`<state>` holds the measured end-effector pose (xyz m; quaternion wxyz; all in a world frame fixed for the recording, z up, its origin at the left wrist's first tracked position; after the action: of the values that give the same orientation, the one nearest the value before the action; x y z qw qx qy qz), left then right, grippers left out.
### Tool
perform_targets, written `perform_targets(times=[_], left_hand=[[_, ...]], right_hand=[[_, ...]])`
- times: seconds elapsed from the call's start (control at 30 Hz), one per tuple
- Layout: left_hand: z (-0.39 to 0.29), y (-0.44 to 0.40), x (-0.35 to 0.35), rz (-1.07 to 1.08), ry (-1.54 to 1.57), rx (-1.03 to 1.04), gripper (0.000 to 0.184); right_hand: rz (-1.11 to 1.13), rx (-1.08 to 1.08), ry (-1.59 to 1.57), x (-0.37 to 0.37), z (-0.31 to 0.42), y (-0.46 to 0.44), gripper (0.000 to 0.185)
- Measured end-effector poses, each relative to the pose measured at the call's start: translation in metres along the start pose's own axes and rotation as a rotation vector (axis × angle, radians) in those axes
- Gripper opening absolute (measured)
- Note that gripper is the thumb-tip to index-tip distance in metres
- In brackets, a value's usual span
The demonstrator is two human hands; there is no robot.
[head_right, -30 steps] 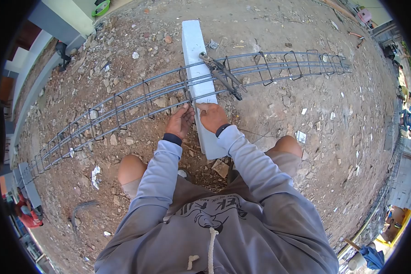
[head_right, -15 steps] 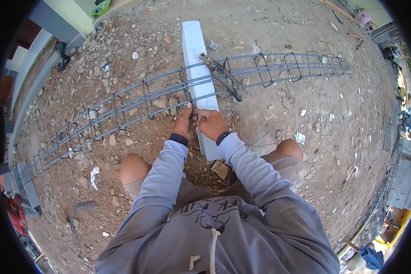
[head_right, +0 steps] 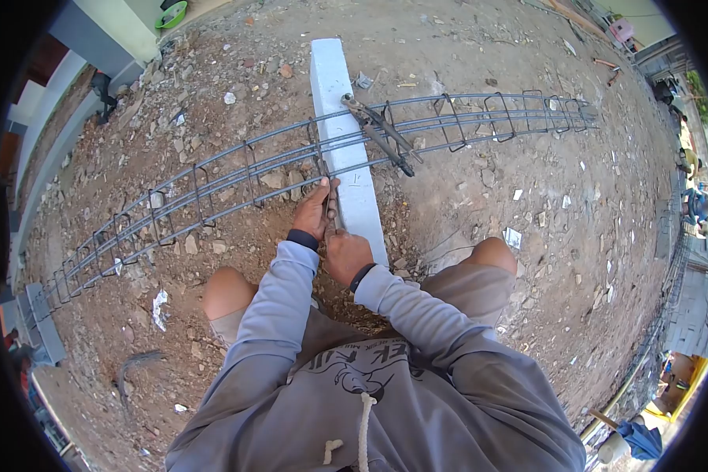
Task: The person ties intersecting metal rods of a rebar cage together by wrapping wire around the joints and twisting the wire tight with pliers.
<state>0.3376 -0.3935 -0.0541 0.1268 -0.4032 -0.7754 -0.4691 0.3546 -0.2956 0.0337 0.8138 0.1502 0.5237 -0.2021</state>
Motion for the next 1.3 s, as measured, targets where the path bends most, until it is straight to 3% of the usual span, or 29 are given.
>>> perform_targets(times=[0.27,0.43,0.63,0.73,0.9,1.03,1.3], left_hand=[[-0.01,-0.01,-0.008,0.06,-0.08,-0.148,0.03],[0.001,-0.022,-0.014,0.125,0.091,-0.116,0.023],[0.001,-0.018,-0.009,0.14,0.139,-0.169,0.022],[-0.002,-0.016,-0.004,0.152,0.134,-0.168,0.026],[-0.003,-0.014,-0.003,0.13,0.105,-0.159,0.027],[-0.006,-0.003,-0.003,0.016,-0.019,-0.016,0.03],[-0.015,0.007,0.001,-0.061,-0.193,0.149,0.03]], right_hand=[[0.11,-0.163,0.007,-0.046,0.02,-0.038,0.016],[0.096,-0.314,0.096,-0.09,0.018,-0.085,0.012],[-0.159,-0.185,0.238,-0.121,-0.032,-0.127,0.016],[-0.164,-0.095,0.333,-0.115,-0.055,-0.138,0.014],[-0.008,0.023,0.469,-0.101,-0.073,-0.142,0.02],[0.165,0.104,0.491,-0.098,-0.073,-0.124,0.026],[0.406,0.196,0.307,-0.062,-0.072,-0.062,0.029]])
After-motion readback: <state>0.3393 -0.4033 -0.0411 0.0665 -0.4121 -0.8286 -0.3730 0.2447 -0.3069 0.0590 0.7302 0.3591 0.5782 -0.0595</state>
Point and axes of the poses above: each hand's wrist, its own y-axis away from the middle knuckle, its own x-axis out of the palm, z = x × y, the point moved 6 cm from there along -y, towards the middle knuckle, and after that the axes turned 6 degrees about -x, right-handed, at the moved point
